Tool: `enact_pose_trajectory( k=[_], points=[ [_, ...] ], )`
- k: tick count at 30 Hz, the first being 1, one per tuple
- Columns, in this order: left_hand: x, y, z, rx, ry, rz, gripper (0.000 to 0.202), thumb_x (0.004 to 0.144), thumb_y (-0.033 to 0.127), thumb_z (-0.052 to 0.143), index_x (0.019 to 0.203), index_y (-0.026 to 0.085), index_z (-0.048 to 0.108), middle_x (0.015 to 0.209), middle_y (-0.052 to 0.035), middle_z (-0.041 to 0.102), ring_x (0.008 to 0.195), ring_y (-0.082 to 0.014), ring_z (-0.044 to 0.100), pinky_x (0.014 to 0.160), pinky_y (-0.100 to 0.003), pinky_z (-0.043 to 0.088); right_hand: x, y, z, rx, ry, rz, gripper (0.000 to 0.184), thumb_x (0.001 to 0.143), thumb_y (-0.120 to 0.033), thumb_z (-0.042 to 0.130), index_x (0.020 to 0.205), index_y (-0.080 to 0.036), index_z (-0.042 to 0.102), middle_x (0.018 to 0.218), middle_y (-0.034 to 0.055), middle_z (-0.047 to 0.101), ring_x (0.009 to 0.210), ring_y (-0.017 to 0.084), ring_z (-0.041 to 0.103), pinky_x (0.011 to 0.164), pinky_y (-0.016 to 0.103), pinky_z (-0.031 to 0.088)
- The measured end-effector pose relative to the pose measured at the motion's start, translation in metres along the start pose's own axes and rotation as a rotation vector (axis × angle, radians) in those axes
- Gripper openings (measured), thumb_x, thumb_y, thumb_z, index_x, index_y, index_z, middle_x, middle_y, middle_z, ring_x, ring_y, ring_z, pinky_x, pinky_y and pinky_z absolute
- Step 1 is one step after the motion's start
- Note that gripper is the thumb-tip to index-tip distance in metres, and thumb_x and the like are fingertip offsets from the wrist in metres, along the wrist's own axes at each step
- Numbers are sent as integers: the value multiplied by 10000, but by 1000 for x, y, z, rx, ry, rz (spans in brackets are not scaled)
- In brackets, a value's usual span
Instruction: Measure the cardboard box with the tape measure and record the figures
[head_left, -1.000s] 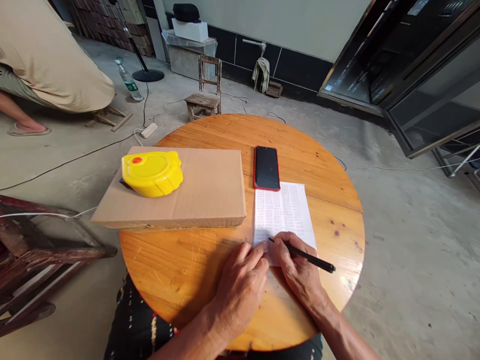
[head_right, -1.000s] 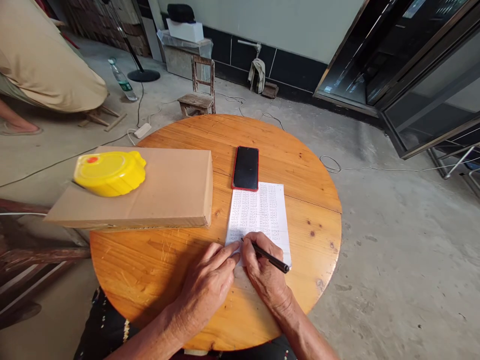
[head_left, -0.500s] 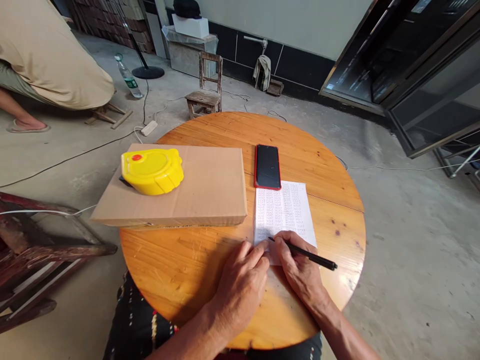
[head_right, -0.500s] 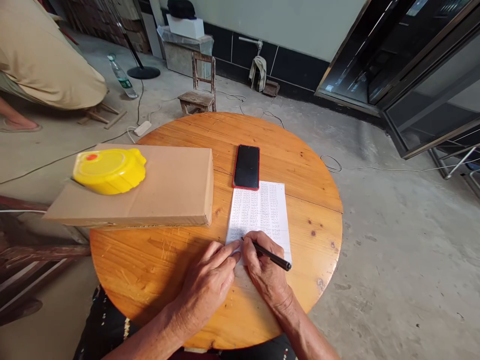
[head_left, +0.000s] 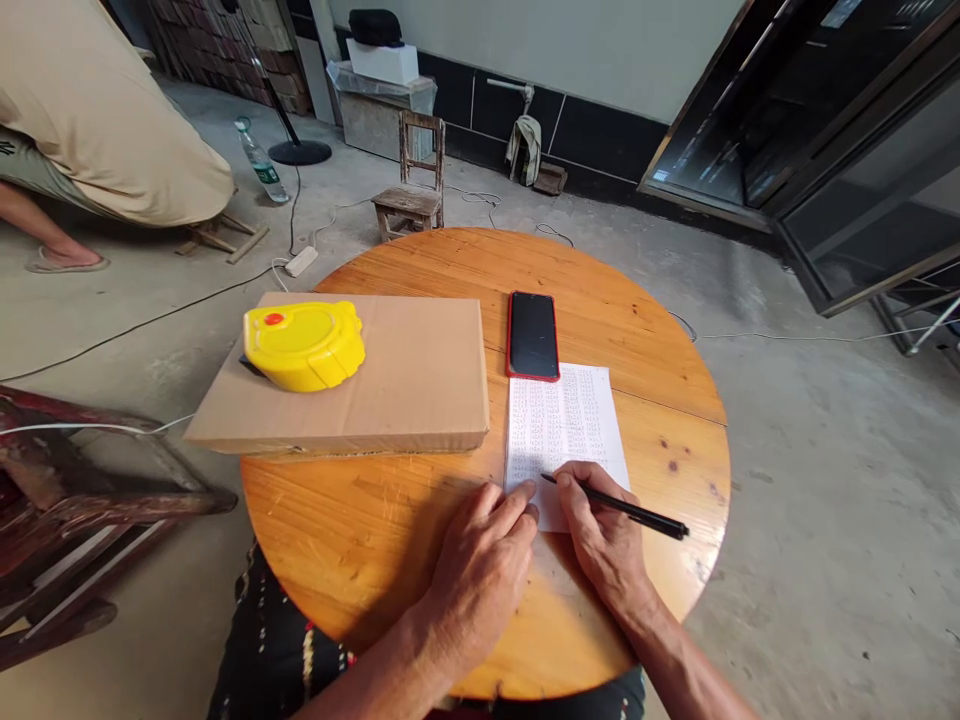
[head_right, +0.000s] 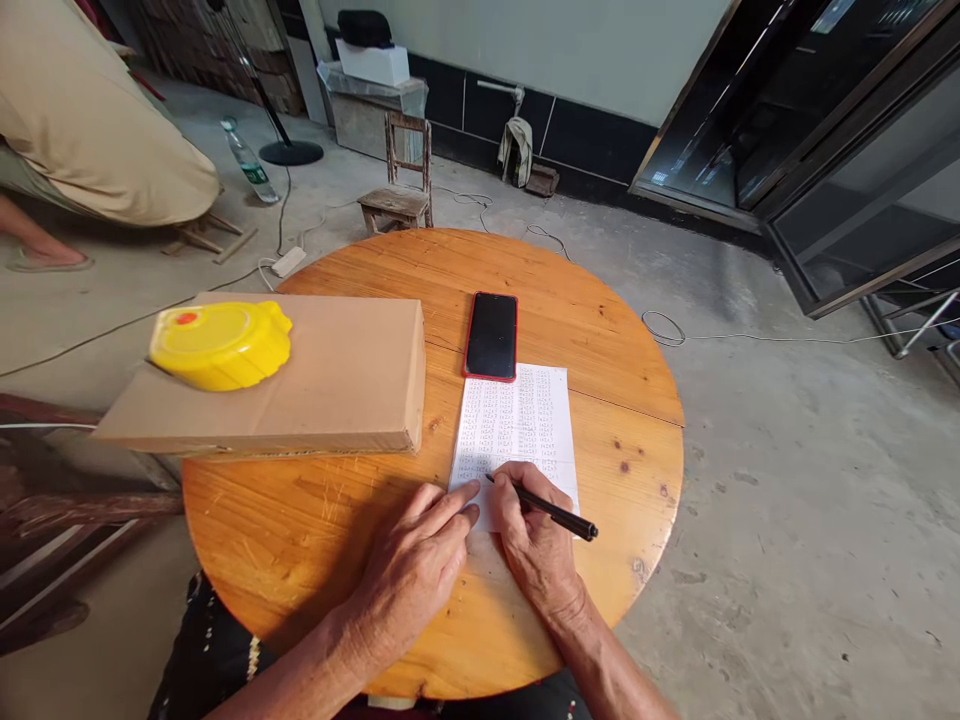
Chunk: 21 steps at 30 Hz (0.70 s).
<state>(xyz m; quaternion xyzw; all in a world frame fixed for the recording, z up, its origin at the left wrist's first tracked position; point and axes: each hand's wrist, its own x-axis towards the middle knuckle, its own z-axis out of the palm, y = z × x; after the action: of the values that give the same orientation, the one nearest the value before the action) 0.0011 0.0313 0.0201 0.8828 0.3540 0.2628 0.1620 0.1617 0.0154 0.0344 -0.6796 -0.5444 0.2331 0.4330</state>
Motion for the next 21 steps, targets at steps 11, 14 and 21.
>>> enact_pose_trajectory(
  k=[11,14,21],
  points=[
    [2,0,1,-25,1,-32,281,830,-30,468,930,144,664,1204,-81,667,936,-240,582,799,-413,585,2,1,2,6,-18,7,238,949,-325,506,782,-191,610,628,-18,544,563,138,466,517,252,364],
    [1,0,1,-35,0,-39,278,831,-30,469,918,147,664,1195,-79,668,938,-236,584,804,-411,583,2,2,3,6,-19,-1,231,948,-315,510,782,-190,612,629,-21,546,563,134,464,523,250,369],
    [2,0,1,-31,12,-29,264,829,-28,474,906,140,661,1170,-93,672,929,-242,588,792,-418,583,2,-2,1,34,-19,17,231,933,-324,521,769,-191,613,631,-23,542,570,133,456,537,248,378]
  ],
)
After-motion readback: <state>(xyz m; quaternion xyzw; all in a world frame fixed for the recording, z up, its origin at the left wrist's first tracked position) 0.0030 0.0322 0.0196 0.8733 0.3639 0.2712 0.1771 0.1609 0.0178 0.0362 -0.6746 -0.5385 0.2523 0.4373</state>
